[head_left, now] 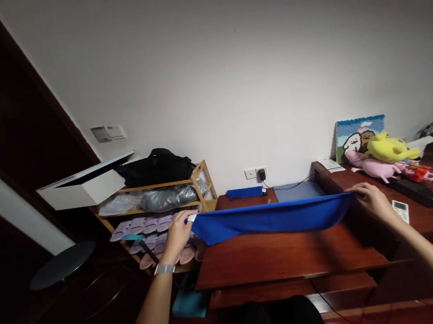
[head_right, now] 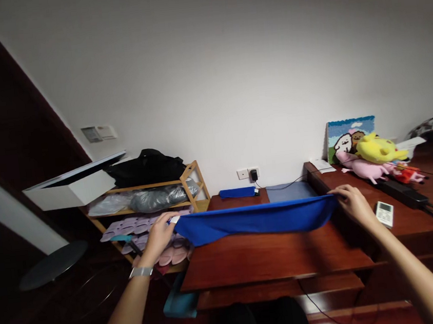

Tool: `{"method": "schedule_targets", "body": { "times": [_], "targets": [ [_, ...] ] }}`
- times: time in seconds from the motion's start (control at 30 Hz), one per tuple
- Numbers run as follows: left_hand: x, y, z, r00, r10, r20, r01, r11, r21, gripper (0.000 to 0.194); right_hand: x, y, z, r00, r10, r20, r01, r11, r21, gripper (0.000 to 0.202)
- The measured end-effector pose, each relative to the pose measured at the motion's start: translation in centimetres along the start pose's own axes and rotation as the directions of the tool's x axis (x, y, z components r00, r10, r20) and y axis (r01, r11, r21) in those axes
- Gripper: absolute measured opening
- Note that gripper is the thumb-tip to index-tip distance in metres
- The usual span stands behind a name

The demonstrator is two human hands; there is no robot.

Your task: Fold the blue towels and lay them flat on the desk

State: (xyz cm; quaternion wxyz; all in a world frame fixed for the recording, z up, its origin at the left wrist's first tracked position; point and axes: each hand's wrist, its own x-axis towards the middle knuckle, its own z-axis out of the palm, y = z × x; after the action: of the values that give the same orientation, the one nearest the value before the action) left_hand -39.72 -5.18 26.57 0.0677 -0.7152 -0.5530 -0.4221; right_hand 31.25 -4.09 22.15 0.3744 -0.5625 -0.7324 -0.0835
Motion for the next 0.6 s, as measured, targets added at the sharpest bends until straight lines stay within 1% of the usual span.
{"method": "schedule_targets", "body": {
  "times": [0.07, 0.13, 0.2, 0.27, 0.33, 0.4, 0.47, 0.5, 0.53, 0.6],
  "targets": [
    [-2.7, -1.2, 0.7, 1.000, 0.015, -0.001, -0.015, 1.000, 0.003, 0.027, -2.3, 0.5, 0.8, 1.000, 0.021, 0.008, -0.021, 0.999, 0.045, 0.032],
    [-6.5, -2.6, 2.4, 1.000, 0.018, 0.022, -0.019, 1.000, 0.025, 0.029, -5.8, 1.0, 2.8, 0.998, 0.056, 0.034, -0.060, 0.992, 0.108, 0.032],
    [-10.9, -4.0, 4.9, 0.999, -0.005, 0.045, 0.002, 0.998, 0.060, 0.031, -9.9, 1.4, 5.8, 0.989, 0.118, 0.084, -0.131, 0.976, 0.173, 0.034],
    [-15.5, -5.4, 7.9, 0.994, -0.027, 0.105, 0.019, 0.997, 0.077, 0.033, -14.0, 1.7, 9.5, 0.969, 0.188, 0.162, -0.222, 0.948, 0.229, 0.036],
    [-19.6, -6.6, 10.9, 0.981, -0.065, 0.182, 0.050, 0.995, 0.089, 0.036, -17.7, 1.8, 13.1, 0.936, 0.241, 0.256, -0.307, 0.916, 0.257, 0.038],
    [-22.8, -7.8, 13.3, 0.964, -0.108, 0.243, 0.085, 0.991, 0.102, 0.037, -20.6, 1.9, 16.0, 0.896, 0.291, 0.336, -0.381, 0.892, 0.245, 0.039],
    [-24.7, -8.8, 14.6, 0.955, -0.131, 0.266, 0.102, 0.987, 0.122, 0.038, -22.4, 1.9, 17.8, 0.866, 0.325, 0.380, -0.426, 0.877, 0.221, 0.037],
    [-25.2, -9.2, 14.9, 0.953, -0.135, 0.273, 0.102, 0.986, 0.133, 0.038, -23.0, 1.9, 18.3, 0.858, 0.336, 0.389, -0.439, 0.873, 0.213, 0.036],
    [-25.4, -9.4, 15.0, 0.950, -0.137, 0.281, 0.099, 0.984, 0.146, 0.039, -23.3, 2.0, 18.5, 0.853, 0.346, 0.391, -0.448, 0.870, 0.207, 0.036],
    [-25.4, -9.5, 14.4, 0.935, -0.146, 0.322, 0.090, 0.979, 0.183, 0.038, -23.7, 2.1, 18.5, 0.848, 0.355, 0.395, -0.457, 0.866, 0.204, 0.037]
  ]
}}
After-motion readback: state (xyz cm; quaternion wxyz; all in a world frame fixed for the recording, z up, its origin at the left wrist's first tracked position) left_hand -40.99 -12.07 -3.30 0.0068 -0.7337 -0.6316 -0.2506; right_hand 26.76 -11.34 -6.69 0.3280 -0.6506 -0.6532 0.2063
